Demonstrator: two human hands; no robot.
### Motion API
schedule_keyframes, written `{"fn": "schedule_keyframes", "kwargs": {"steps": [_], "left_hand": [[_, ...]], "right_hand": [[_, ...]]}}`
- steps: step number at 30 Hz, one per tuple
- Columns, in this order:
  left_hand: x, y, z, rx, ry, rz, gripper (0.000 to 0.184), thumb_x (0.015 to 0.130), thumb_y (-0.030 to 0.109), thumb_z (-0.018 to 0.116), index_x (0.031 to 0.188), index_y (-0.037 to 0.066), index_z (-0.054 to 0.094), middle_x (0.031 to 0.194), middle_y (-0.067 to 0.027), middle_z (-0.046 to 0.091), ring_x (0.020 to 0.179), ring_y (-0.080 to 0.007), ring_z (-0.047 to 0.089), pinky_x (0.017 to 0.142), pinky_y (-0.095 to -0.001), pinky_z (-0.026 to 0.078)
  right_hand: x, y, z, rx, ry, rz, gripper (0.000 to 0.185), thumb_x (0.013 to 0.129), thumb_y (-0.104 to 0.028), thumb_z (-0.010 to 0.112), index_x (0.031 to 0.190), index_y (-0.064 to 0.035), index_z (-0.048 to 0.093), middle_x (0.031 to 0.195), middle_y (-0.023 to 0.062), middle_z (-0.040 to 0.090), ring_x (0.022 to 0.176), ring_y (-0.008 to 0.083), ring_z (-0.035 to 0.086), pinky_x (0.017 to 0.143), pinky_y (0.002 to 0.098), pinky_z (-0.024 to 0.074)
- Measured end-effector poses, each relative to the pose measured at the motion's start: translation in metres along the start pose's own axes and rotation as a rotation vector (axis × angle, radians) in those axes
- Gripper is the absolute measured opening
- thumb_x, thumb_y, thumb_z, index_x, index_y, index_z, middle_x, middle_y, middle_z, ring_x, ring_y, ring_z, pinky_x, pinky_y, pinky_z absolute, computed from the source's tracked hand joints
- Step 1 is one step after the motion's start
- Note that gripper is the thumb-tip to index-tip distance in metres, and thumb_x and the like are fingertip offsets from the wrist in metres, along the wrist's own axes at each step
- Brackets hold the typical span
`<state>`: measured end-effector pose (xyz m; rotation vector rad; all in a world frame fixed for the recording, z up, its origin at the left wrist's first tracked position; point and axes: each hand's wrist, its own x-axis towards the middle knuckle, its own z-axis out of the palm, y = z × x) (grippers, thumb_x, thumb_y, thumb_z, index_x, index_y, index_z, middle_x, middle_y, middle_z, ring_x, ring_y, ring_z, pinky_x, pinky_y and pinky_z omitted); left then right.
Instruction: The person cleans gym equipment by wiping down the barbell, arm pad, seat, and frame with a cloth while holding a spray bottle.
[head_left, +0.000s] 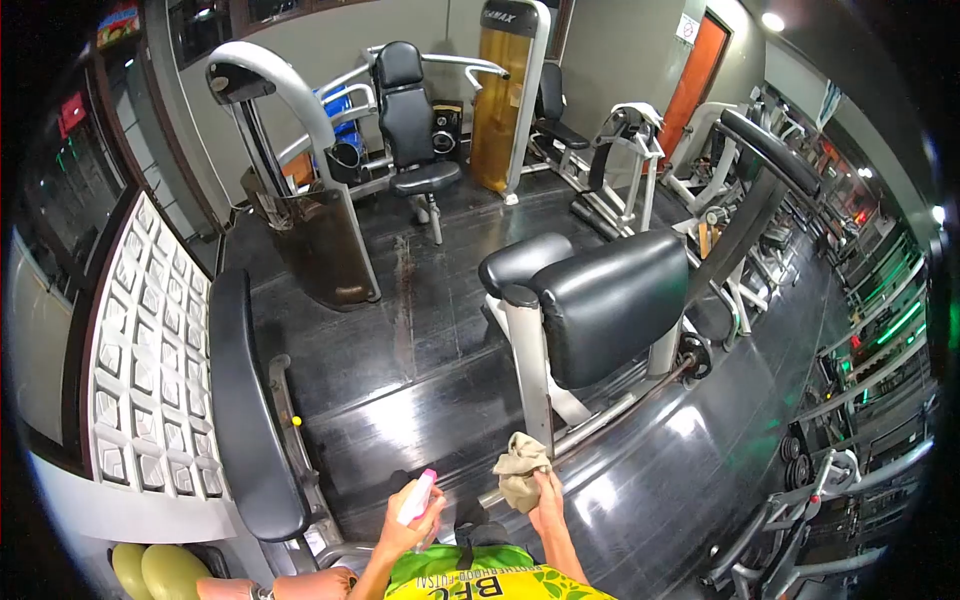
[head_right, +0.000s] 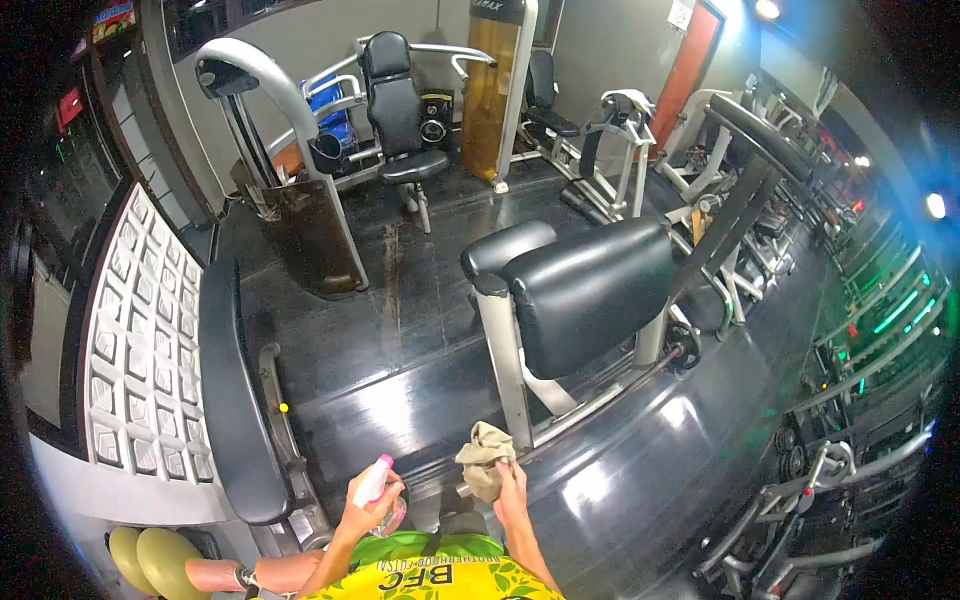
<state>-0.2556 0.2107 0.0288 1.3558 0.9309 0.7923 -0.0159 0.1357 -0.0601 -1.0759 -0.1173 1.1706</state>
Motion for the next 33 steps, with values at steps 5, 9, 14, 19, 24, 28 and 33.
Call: {"fn": "schedule_keyframes", "kwargs": {"steps": [5,9,14,19,24,28,33], "left_hand": [[0.021,0.010,-0.031,-0.026,-0.027,-0.004,0.010,0.087,0.003,0.063,0.094,0.000,0.057,0.063,-0.0027,0.058,0.050,-0.0086,0.058,0.046,-0.0235,0.045],[0.046,0.023,-0.063,0.046,0.028,0.092,0.009,0.088,0.003,0.063,0.095,0.001,0.057,0.060,-0.0018,0.057,0.050,-0.0081,0.057,0.046,-0.0232,0.044],[0.078,0.032,-0.110,0.034,0.020,0.147,0.016,0.085,0.003,0.066,0.099,0.000,0.059,0.083,-0.0063,0.060,0.055,-0.0094,0.059,0.051,-0.0240,0.046],[0.107,0.047,-0.152,0.187,-0.019,0.247,0.024,0.081,0.004,0.070,0.101,0.000,0.059,0.090,-0.0074,0.057,0.061,-0.0121,0.061,0.060,-0.0263,0.047],[0.142,0.042,-0.187,0.192,-0.192,0.194,0.037,0.078,-0.002,0.067,0.111,-0.002,0.050,0.102,-0.0102,0.052,0.067,-0.0119,0.061,0.060,-0.0264,0.048],[0.178,0.046,-0.190,0.132,-0.183,0.137,0.035,0.077,0.000,0.070,0.110,-0.001,0.059,0.098,-0.0096,0.061,0.071,-0.0134,0.064,0.065,-0.0269,0.050],[0.237,0.042,-0.188,0.232,-0.225,0.433,0.033,0.077,-0.005,0.061,0.110,-0.002,0.054,0.098,-0.0122,0.063,0.073,-0.0165,0.064,0.064,-0.0269,0.054]], "right_hand": [[0.025,-0.008,0.033,-0.686,0.059,-0.275,0.019,0.086,-0.012,0.062,0.102,-0.0027,0.067,0.109,0.0057,0.061,0.097,0.0203,0.058,0.082,0.0343,0.0456],[0.031,-0.035,0.107,-1.161,0.099,-0.731,0.026,0.076,-0.011,0.068,0.102,-0.0072,0.070,0.108,0.0129,0.056,0.104,0.0329,0.049,0.088,0.0408,0.0418],[0.063,-0.037,0.149,-1.156,0.172,-0.918,0.020,0.076,-0.010,0.066,0.094,-0.0023,0.068,0.094,0.0141,0.065,0.093,0.0352,0.058,0.088,0.0444,0.0425],[0.065,-0.049,0.199,-1.345,0.174,-1.070,0.016,0.075,-0.010,0.065,0.091,-0.0056,0.069,0.094,0.0121,0.067,0.095,0.0315,0.059,0.093,0.0467,0.0398],[0.089,-0.040,0.204,-0.894,0.086,-0.650,0.017,0.075,-0.002,0.060,0.091,0.0010,0.066,0.089,0.0142,0.067,0.093,0.0319,0.061,0.096,0.0436,0.0383],[0.112,-0.038,0.206,-0.850,0.038,-0.585,0.016,0.072,0.003,0.059,0.086,0.0018,0.067,0.092,0.0146,0.068,0.096,0.0318,0.061,0.104,0.0418,0.0337],[0.134,-0.064,0.263,-1.369,0.073,-0.996,0.014,0.063,-0.007,0.071,0.072,0.0023,0.064,0.071,0.0134,0.056,0.083,0.0329,0.057,0.083,0.0373,0.0431]]}}
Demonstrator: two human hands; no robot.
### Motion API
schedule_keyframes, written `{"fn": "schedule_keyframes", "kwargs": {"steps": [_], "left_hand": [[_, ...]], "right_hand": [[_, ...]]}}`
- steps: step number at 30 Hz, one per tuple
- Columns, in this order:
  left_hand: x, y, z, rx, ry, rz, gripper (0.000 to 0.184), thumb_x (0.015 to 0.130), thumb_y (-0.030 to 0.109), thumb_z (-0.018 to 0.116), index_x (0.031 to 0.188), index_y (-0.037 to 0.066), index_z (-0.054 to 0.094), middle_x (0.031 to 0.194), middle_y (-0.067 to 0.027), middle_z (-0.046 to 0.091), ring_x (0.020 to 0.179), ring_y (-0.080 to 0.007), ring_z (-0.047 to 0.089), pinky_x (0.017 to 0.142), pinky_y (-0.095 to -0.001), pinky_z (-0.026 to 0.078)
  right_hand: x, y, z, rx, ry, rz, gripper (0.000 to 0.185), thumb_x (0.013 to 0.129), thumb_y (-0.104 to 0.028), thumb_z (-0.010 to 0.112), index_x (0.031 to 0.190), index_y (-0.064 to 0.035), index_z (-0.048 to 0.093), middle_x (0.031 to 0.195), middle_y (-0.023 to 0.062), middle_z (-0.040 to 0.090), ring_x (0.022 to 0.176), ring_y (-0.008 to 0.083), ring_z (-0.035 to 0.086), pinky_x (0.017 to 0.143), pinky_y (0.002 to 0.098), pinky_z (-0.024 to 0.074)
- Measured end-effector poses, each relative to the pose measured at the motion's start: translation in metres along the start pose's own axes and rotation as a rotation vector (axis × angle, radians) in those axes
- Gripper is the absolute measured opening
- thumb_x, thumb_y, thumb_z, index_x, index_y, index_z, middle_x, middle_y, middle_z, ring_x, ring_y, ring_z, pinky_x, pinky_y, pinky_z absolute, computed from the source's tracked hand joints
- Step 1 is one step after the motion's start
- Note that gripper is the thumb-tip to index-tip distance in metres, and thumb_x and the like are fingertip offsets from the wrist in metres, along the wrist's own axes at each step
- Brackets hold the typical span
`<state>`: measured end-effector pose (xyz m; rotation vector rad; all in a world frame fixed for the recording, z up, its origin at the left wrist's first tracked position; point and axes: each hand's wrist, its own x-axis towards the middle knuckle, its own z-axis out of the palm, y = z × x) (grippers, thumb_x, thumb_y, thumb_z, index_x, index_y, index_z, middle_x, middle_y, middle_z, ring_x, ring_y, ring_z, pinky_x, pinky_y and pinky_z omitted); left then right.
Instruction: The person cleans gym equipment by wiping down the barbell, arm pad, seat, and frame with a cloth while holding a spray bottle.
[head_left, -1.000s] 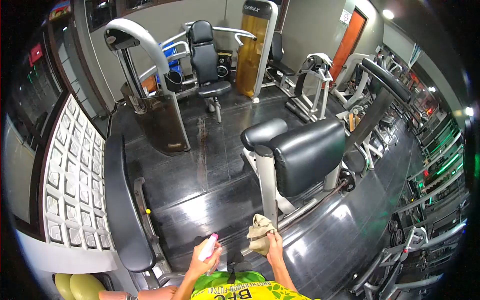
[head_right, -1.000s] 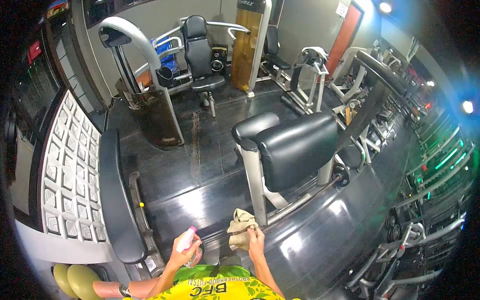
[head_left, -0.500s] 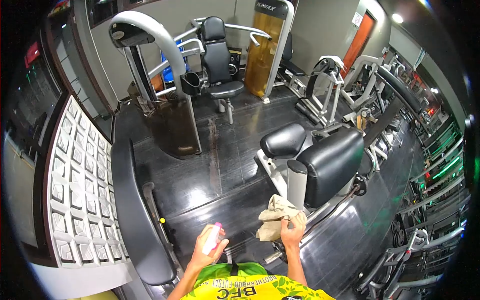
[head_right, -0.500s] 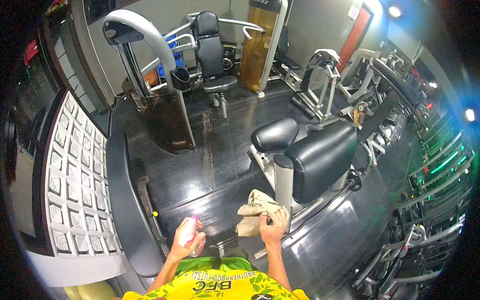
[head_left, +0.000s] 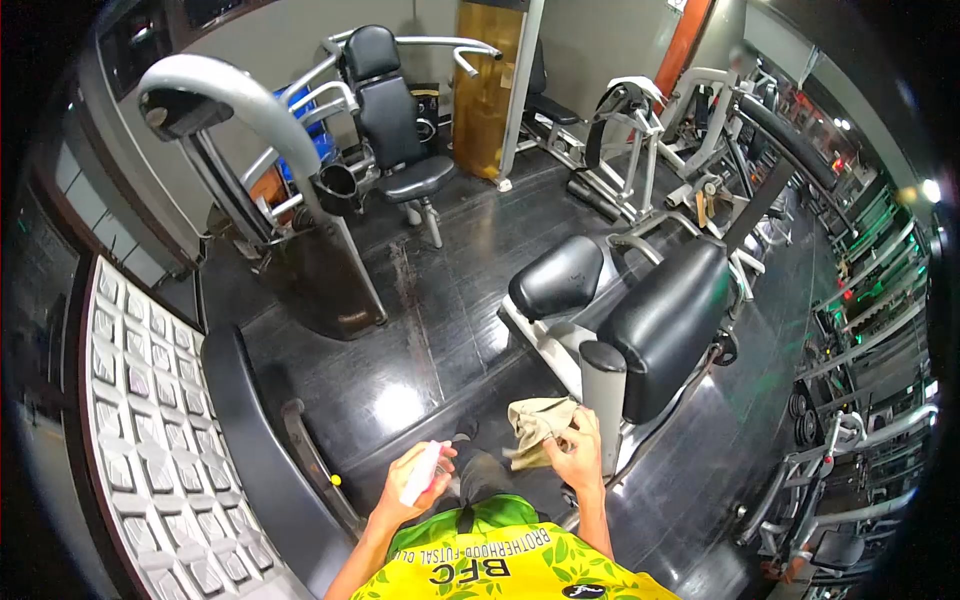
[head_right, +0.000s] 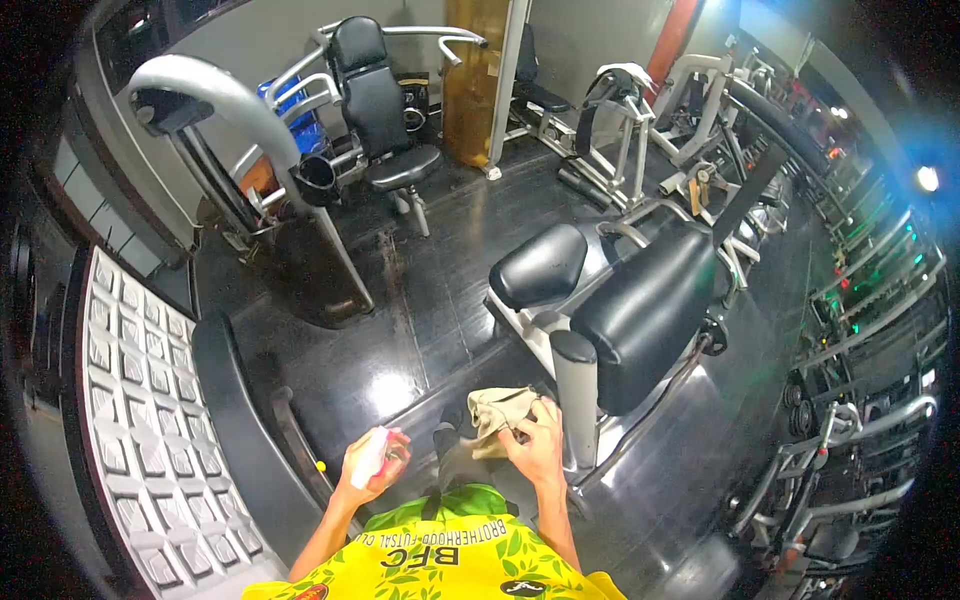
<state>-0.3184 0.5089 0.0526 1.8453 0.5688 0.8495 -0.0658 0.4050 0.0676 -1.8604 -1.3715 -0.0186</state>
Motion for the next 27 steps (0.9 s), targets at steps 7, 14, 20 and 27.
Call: {"fn": "schedule_keyframes", "kwargs": {"steps": [7,14,20,27], "left_hand": [[0.093,-0.060,-0.015,-0.135,-0.054,-0.080,0.037,0.080,-0.004,0.065,0.115,-0.001,0.054,0.105,-0.0136,0.064,0.075,-0.0177,0.066,0.065,-0.0270,0.054],[0.203,-0.103,-0.030,0.018,-0.133,0.103,0.056,0.079,0.000,0.071,0.131,0.002,0.052,0.105,-0.0123,0.067,0.069,-0.0164,0.065,0.064,-0.0284,0.053],[0.293,-0.144,-0.035,-0.116,-0.174,0.226,0.062,0.085,0.015,0.070,0.139,-0.001,0.042,0.070,-0.0058,0.061,0.065,-0.0204,0.063,0.071,-0.0338,0.054],[0.396,-0.162,-0.049,-0.424,-0.190,-0.022,0.054,0.082,0.014,0.074,0.126,-0.005,0.047,0.066,0.0000,0.055,0.067,-0.0136,0.058,0.094,-0.0396,0.047]], "right_hand": [[0.076,0.047,0.038,0.022,-0.091,0.185,0.011,0.068,-0.011,0.071,0.071,-0.0012,0.067,0.079,0.0105,0.064,0.082,0.0310,0.057,0.083,0.0412,0.0421],[0.186,0.074,0.065,0.208,-0.025,0.445,0.017,0.077,-0.012,0.067,0.086,0.0026,0.066,0.071,0.0133,0.063,0.066,0.0165,0.060,0.067,0.0293,0.0467],[0.243,0.121,0.115,0.786,0.175,0.506,0.022,0.088,-0.015,0.064,0.102,0.0019,0.068,0.089,0.0089,0.070,0.084,0.0124,0.063,0.079,0.0277,0.0489],[0.308,0.175,0.176,1.741,0.229,0.566,0.038,0.092,-0.027,0.057,0.122,-0.0048,0.050,0.119,0.0107,0.058,0.104,0.0210,0.059,0.087,0.0331,0.0520]]}}
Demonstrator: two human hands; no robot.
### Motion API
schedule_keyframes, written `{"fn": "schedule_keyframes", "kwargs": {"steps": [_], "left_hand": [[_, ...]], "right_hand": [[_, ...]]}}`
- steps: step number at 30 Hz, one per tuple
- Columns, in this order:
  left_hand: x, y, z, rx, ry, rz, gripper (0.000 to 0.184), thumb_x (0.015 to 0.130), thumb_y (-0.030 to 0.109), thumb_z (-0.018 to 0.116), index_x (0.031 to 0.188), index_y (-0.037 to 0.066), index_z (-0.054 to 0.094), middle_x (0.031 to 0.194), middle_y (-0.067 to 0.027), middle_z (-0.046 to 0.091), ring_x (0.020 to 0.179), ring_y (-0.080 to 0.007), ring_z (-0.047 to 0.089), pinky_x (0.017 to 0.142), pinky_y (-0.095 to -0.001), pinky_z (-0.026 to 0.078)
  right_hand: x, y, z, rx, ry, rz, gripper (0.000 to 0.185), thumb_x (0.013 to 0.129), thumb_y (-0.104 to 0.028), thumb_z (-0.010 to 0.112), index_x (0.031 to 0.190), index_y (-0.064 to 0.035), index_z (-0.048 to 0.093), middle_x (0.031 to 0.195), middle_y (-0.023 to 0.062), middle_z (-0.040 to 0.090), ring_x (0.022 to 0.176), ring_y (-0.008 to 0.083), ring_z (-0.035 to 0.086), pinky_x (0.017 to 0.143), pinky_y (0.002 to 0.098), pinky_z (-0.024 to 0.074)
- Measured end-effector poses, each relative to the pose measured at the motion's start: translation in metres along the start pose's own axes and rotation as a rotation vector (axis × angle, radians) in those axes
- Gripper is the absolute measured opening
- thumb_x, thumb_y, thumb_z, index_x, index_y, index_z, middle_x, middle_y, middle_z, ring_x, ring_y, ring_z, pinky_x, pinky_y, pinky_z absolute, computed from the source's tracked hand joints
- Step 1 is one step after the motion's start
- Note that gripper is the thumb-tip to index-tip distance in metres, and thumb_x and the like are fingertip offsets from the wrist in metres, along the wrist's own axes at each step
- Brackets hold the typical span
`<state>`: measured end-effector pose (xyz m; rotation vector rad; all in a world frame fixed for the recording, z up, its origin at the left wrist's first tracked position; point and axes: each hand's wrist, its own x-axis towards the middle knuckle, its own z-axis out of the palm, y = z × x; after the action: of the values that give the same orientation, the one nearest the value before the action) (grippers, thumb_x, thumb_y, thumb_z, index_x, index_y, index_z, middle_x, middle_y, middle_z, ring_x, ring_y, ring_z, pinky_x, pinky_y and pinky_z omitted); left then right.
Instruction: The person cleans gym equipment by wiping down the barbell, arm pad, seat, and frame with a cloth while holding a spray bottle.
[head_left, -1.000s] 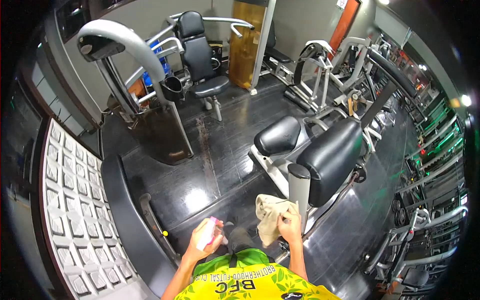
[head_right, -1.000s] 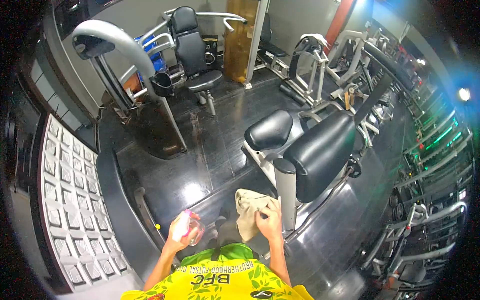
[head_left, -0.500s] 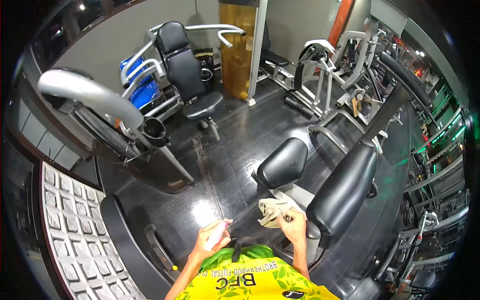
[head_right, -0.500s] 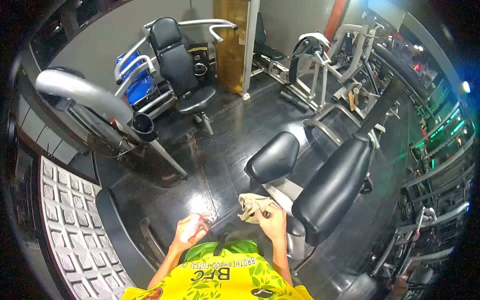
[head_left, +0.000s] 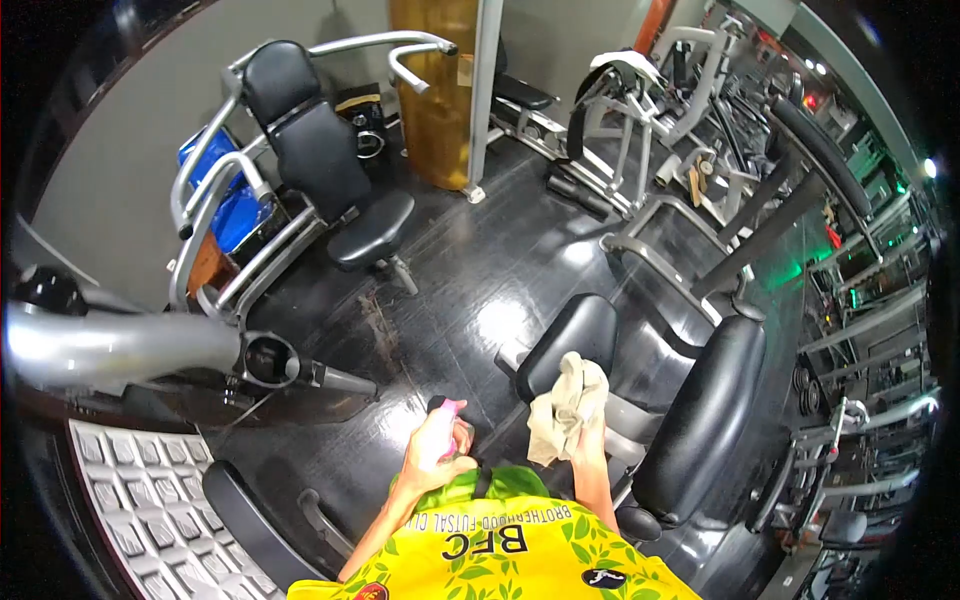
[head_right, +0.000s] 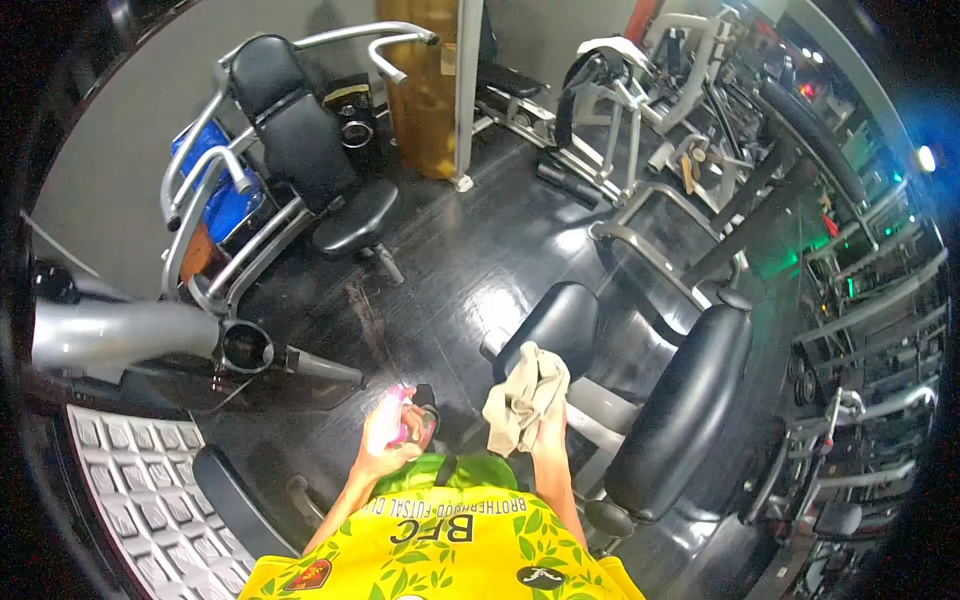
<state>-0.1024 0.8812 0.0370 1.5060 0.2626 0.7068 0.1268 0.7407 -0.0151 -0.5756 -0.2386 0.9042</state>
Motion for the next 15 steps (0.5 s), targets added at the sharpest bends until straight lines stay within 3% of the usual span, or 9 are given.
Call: {"fn": "schedule_keyframes", "kwargs": {"steps": [1,3,4,5,6,8,12,14,15], "left_hand": [[0.015,0.005,-0.006,0.040,-0.005,-0.010,0.044,0.080,0.006,0.073,0.116,-0.006,0.051,0.065,0.0008,0.054,0.068,-0.0127,0.058,0.095,-0.0377,0.046],[0.039,-0.004,-0.022,0.115,-0.026,-0.018,0.041,0.079,0.003,0.072,0.114,-0.006,0.053,0.065,0.0008,0.054,0.068,-0.0119,0.058,0.092,-0.0354,0.047],[0.050,-0.008,-0.027,0.193,-0.027,-0.013,0.038,0.079,0.000,0.071,0.112,-0.006,0.055,0.065,0.0008,0.054,0.068,-0.0111,0.058,0.089,-0.0331,0.048],[0.061,-0.003,-0.029,0.173,0.041,-0.163,0.030,0.080,-0.001,0.069,0.108,-0.006,0.059,0.067,0.0002,0.057,0.067,-0.0090,0.058,0.079,-0.0282,0.050],[0.070,-0.013,-0.038,0.255,-0.002,-0.106,0.028,0.082,-0.002,0.067,0.109,-0.005,0.059,0.069,-0.0007,0.060,0.066,-0.0078,0.059,0.070,-0.0249,0.051],[0.092,-0.007,-0.047,0.285,-0.025,-0.164,0.026,0.082,-0.001,0.066,0.108,-0.004,0.060,0.071,-0.0016,0.063,0.066,-0.0079,0.060,0.066,-0.0249,0.051],[0.129,-0.019,-0.059,0.128,-0.063,-0.285,0.021,0.082,-0.001,0.066,0.103,-0.003,0.060,0.071,-0.0018,0.063,0.064,-0.0080,0.060,0.064,-0.0252,0.051],[0.146,-0.033,-0.063,0.189,-0.115,-0.276,0.019,0.081,-0.002,0.067,0.098,-0.003,0.059,0.072,-0.0047,0.063,0.062,-0.0114,0.062,0.062,-0.0270,0.052],[0.159,-0.040,-0.063,0.326,-0.182,-0.073,0.022,0.077,-0.004,0.068,0.097,-0.003,0.059,0.072,-0.0079,0.064,0.061,-0.0161,0.064,0.059,-0.0289,0.052]], "right_hand": [[0.002,0.005,-0.009,0.000,0.021,-0.009,0.038,0.092,-0.027,0.057,0.122,-0.0048,0.050,0.119,0.0107,0.058,0.104,0.0210,0.059,0.087,0.0331,0.0520],[0.018,0.011,0.030,-0.025,0.225,-0.032,0.032,0.096,-0.027,0.053,0.123,-0.0077,0.050,0.097,0.0063,0.059,0.094,0.0206,0.061,0.089,0.0328,0.0514],[0.026,0.020,0.030,0.145,0.413,-0.044,0.034,0.096,-0.024,0.052,0.126,-0.0075,0.050,0.114,0.0080,0.059,0.104,0.0235,0.060,0.096,0.0362,0.0480],[0.031,0.021,0.031,0.147,0.441,-0.052,0.034,0.096,-0.024,0.052,0.126,-0.0075,0.050,0.114,0.0080,0.059,0.104,0.0235,0.060,0.096,0.0362,0.0480],[0.033,0.022,0.032,0.248,0.444,-0.014,0.039,0.095,-0.026,0.053,0.129,-0.0059,0.049,0.122,0.0106,0.058,0.110,0.0258,0.058,0.099,0.0391,0.0462],[0.037,0.027,0.033,0.367,0.462,0.006,0.044,0.094,-0.027,0.055,0.131,-0.0042,0.049,0.130,0.0131,0.057,0.117,0.0282,0.057,0.102,0.0419,0.0445],[0.042,0.034,0.011,0.389,0.533,0.100,0.044,0.096,-0.033,0.048,0.127,-0.0022,0.052,0.123,0.0150,0.060,0.111,0.0300,0.060,0.097,0.0437,0.0481],[0.046,0.035,-0.001,0.513,0.387,0.120,0.044,0.095,-0.032,0.048,0.126,-0.0005,0.052,0.119,0.0155,0.062,0.109,0.0317,0.060,0.096,0.0448,0.0484],[0.055,0.033,-0.001,0.454,0.302,0.088,0.039,0.093,-0.031,0.048,0.119,-0.0026,0.056,0.109,0.0160,0.065,0.107,0.0341,0.060,0.094,0.0482,0.0484]]}}
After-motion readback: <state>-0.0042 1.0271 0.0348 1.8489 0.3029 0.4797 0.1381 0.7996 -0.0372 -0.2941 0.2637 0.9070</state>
